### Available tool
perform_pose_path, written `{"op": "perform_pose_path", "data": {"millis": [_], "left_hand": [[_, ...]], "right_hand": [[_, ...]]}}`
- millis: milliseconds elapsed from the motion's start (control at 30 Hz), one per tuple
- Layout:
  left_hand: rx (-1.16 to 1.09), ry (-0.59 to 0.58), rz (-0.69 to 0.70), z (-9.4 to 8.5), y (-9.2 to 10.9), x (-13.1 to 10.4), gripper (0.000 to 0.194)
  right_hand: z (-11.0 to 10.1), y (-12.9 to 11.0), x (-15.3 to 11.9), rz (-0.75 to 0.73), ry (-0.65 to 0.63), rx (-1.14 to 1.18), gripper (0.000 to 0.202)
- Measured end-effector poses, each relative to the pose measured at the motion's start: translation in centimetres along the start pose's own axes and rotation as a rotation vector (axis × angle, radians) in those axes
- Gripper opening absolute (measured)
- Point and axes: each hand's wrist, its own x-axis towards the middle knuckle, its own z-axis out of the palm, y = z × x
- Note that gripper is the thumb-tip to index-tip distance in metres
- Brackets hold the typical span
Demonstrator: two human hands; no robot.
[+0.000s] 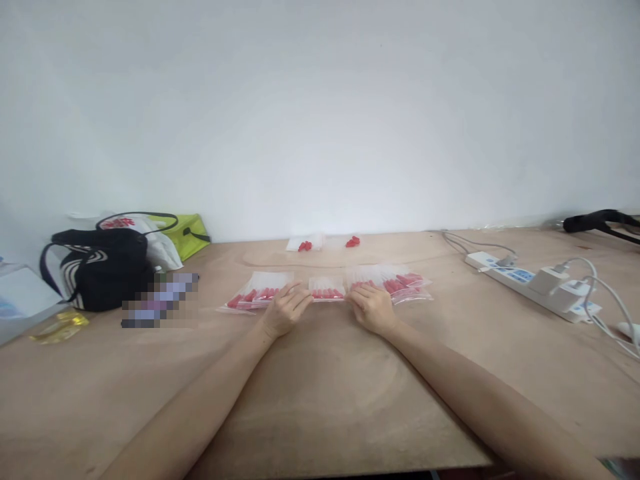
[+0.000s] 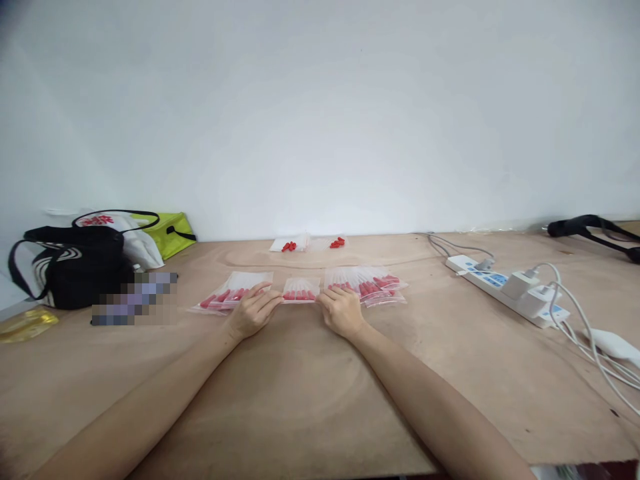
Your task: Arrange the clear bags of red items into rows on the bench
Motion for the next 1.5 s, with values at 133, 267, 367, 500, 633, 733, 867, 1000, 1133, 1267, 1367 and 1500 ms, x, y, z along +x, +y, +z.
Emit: {"op": "perform_pose_path", "data": {"millis": [133, 267, 367, 500, 633, 733, 867, 1000, 1133, 1267, 1367, 1500], "left_hand": [[-0.171, -0.011, -0.207, -0.2, 0.5, 0.3, 0.019], [-0.616, -0.022, -0.66, 0.2, 1.7, 0.8, 0.023], [-0.96, -0.02, -0.903, 1.0, 2.3, 0.9, 0.035], [-0.935, -0.073, -0.962, 1.7, 2.0, 0.5, 0.027], [-0.587, 0.024, -0.993, 0.5, -0.1, 0.1, 0.018], [-0.39, 0.074, -1.07, -1.5, -2.5, -0.4, 0.02], [-0.173, -0.143, -1.182, -3.5, -4.7, -1.1, 0.021], [-0.124, -0.402, -1.228, -4.0, -5.0, -1.3, 0.019], [0.113, -0.385, -1.161, -3.9, -4.1, -1.1, 0.017], [0.209, -0.117, -0.833, -2.7, -1.5, -0.2, 0.018], [-0.06, -0.106, -0.526, -0.9, 1.3, 0.7, 0.027], [-0.274, -0.205, -0.393, 1.2, 3.8, 1.6, 0.035]], "right_hand": [[-0.1, 0.2, 0.0, 0.001, -0.015, -0.004, 0.02], [-0.2, 0.0, 0.1, 0.058, -0.024, 0.032, 0.022], [-0.2, -0.7, 0.1, 0.033, -0.05, 0.078, 0.023], [-0.6, -1.0, 0.3, -0.086, -0.138, 0.133, 0.019], [-1.9, 1.0, 0.4, -0.097, -0.208, 0.051, 0.028], [-3.0, 3.3, 0.0, 0.006, -0.245, -0.025, 0.035], [-3.4, 5.1, -0.9, 0.084, -0.291, -0.057, 0.033], [-2.8, 4.9, -1.1, 0.134, -0.296, -0.093, 0.022], [-2.1, 4.3, -0.8, 0.174, -0.302, -0.144, 0.018], [-1.7, 3.8, -0.6, 0.169, -0.255, -0.132, 0.022], [-1.2, 2.8, -0.4, 0.134, -0.213, -0.069, 0.023], [-0.6, 1.2, -0.1, 0.007, -0.202, 0.012, 0.021]]}}
